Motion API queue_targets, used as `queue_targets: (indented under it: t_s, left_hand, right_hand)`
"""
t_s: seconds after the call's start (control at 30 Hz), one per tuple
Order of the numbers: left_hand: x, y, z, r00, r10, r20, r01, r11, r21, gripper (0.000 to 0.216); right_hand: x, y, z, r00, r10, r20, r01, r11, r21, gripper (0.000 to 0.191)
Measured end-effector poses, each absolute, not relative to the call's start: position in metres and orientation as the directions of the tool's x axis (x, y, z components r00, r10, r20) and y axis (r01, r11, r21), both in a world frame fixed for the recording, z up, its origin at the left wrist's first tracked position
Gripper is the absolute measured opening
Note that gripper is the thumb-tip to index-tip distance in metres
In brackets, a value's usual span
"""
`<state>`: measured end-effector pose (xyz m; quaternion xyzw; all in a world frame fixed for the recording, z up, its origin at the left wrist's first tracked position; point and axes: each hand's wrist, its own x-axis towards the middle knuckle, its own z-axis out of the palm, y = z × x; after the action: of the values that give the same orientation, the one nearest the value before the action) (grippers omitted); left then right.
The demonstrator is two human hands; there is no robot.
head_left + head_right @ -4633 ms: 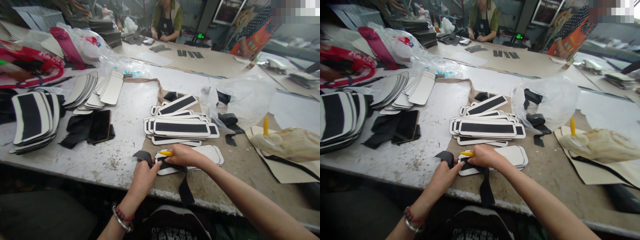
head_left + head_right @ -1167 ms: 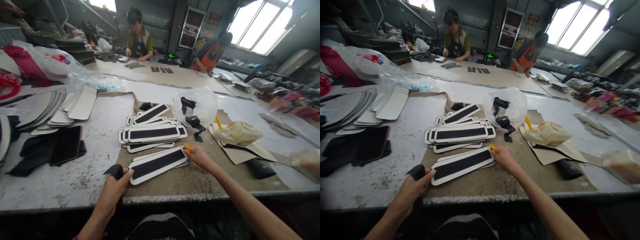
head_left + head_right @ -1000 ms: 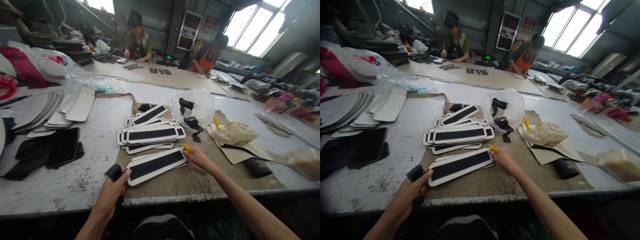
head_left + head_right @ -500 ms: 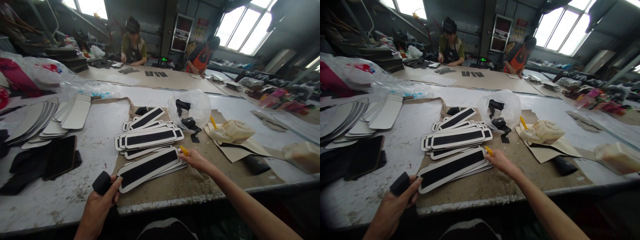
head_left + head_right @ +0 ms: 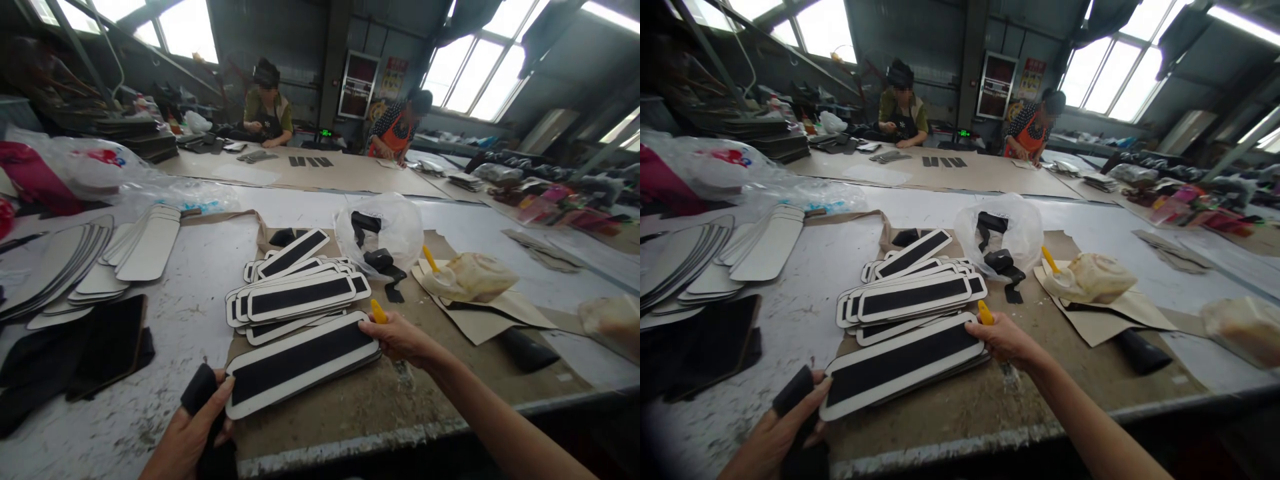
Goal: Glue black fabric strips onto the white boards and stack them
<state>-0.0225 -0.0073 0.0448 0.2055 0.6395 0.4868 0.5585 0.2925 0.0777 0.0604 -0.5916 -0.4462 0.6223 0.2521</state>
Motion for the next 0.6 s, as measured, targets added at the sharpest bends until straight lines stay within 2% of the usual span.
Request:
queue_targets:
  t_s: [0.17, 0.3, 0.37, 0.43, 0.53, 0.6]
  left_hand:
    - [-0.029, 0.011, 0.049, -0.227, 0.818, -0.529, -0.378, 0.426, 0.822, 0.044]
    - [-0.033, 0.049, 0.064, -0.169, 0.858, -0.484, -0.361, 0.403, 0.841, 0.046]
    - [-0.037, 0.072, 0.069, -0.178, 0.89, -0.419, -0.29, 0.36, 0.887, 0.047]
    - [-0.043, 0.091, 0.067, -0.218, 0.912, -0.348, -0.144, 0.322, 0.936, 0.048]
    - [-0.055, 0.097, 0.051, -0.315, 0.902, -0.294, 0.134, 0.349, 0.927, 0.054]
    - [-0.059, 0.085, 0.037, -0.36, 0.881, -0.308, 0.266, 0.413, 0.871, 0.055]
  right_hand:
    - [0.29, 0.089, 0.06, -0.263, 0.821, -0.508, -0.035, -0.534, -0.845, 0.049]
    - [0.287, 0.12, 0.067, -0.244, 0.841, -0.484, -0.071, -0.513, -0.855, 0.05]
    - [0.286, 0.139, 0.072, -0.18, 0.869, -0.46, 0.034, -0.462, -0.886, 0.05]
    - [0.288, 0.154, 0.075, -0.069, 0.909, -0.411, 0.295, -0.375, -0.879, 0.048]
    - [0.299, 0.164, 0.076, 0.07, 0.969, -0.239, 0.658, -0.225, -0.719, 0.042]
    - [0.312, 0.158, 0.075, 0.078, 0.99, -0.114, 0.772, -0.132, -0.621, 0.036]
